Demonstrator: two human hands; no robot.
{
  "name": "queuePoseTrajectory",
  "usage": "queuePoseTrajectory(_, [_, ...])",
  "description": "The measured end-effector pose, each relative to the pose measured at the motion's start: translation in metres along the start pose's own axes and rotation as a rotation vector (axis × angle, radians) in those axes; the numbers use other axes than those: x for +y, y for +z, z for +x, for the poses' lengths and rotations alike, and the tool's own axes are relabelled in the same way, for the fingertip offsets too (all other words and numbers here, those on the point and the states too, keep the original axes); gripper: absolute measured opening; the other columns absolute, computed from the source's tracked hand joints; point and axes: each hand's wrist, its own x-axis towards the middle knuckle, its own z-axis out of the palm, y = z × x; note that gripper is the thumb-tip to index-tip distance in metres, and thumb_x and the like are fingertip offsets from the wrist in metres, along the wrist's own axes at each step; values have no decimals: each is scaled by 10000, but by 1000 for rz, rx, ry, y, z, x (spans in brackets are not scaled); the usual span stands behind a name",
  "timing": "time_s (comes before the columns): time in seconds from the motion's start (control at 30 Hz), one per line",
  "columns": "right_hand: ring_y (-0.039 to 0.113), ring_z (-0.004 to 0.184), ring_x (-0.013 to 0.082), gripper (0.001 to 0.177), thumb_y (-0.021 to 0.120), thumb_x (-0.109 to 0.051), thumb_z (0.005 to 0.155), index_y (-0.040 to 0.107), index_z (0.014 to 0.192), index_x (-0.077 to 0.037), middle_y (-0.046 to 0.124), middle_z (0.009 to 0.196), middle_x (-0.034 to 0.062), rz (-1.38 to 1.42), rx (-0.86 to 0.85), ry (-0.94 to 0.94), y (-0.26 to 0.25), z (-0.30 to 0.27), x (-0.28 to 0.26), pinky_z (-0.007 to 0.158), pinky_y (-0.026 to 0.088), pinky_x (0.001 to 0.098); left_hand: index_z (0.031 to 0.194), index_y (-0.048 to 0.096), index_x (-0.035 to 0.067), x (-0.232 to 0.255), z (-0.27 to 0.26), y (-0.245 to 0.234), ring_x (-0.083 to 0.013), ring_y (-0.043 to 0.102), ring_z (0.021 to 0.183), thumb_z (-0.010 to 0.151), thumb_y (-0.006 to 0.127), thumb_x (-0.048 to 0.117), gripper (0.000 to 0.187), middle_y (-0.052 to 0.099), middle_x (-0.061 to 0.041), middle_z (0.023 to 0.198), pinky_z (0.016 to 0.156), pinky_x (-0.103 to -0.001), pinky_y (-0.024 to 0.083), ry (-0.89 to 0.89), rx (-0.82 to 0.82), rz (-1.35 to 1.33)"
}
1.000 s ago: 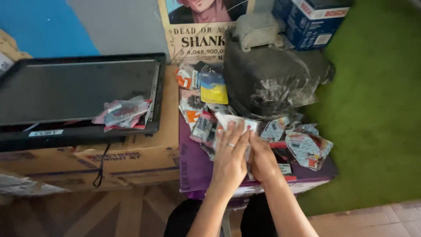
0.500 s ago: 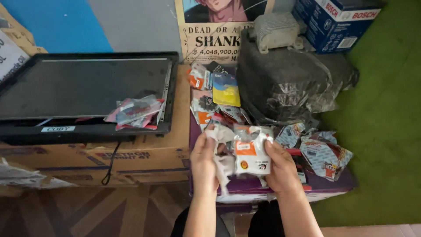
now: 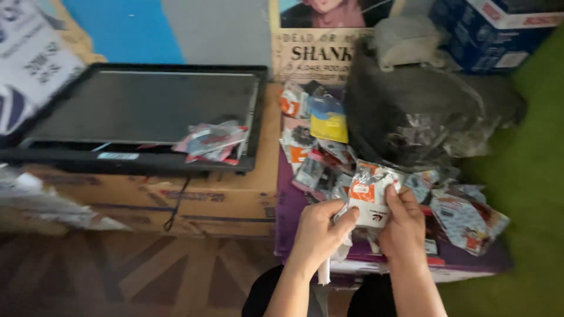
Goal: The person wipes various packaged items on a cluttered table using a white cloth. They handle multiple small packages, including orange blister packs and pink plastic bags, as well as tubes of lubricant, wiping each one before placing it down.
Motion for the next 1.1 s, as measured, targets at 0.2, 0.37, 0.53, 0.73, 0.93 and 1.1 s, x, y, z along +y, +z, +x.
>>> queuePoseTrajectory(0.2, [623, 980, 233, 266, 570, -236, 1069, 561, 1275, -68, 627, 1106, 98, 1, -176, 32, 3, -4, -6, 835, 520, 411, 909, 777, 19, -16, 14, -37, -81, 405, 433, 916, 745, 199, 183, 541, 16, 553, 391, -259, 287, -107, 363, -344])
queuePoseTrajectory(0.37, [642, 972, 253, 194, 569, -83, 1032, 612, 1202, 1, 639, 1133, 137, -200, -110, 92, 19, -17, -7, 876, 538, 416, 842, 752, 34, -6, 45, -97, -86, 424, 477, 921, 756, 193, 177, 532, 7, 578, 421, -253, 309, -26, 681, -326])
queuePoseTrajectory(0.53, [695, 825, 136, 114, 812, -41, 893, 798, 1005, -56, 747, 899, 81, -690, -136, -395, 41, -49, -41, 757, 580, 291, 1003, 737, -63, 18, 63, -129, -218, 599, 916, 894, 767, 312, 392, 713, -217, 900, 903, -416, 485, -9, 978, -324])
queuePoseTrajectory(0.73, [758, 965, 262, 207, 854, -173, 850, 838, 1057, -164, 792, 991, 47, -1240, -71, -486, 10, -72, -109, 848, 599, 348, 1077, 654, 116, -1, 33, -133, -136, 440, 507, 1032, 551, 509, 408, 568, -57, 696, 398, -295, 377, -61, -79, -1308])
queuePoseTrajectory(0.93, [612, 1237, 423, 683, 824, -448, 760, 668, 1365, -172, 666, 1381, 150, -1748, -369, -347, -34, -69, -105, 1000, 507, 557, 1129, 731, 104, -22, 47, -97, -164, 758, 1029, 1021, 642, 363, 294, 762, -58, 1106, 900, -362, 653, -205, 570, -528])
queuePoseTrajectory(1.1, [642, 1178, 352, 643, 797, -492, 770, 682, 1349, -237, 701, 1325, 81, -1828, -411, -396, -26, -61, -110, 955, 534, 479, 1006, 716, 58, -5, 54, -130, -172, 692, 559, 941, 681, 308, 261, 738, -68, 773, 515, -288, 591, -167, 567, -935])
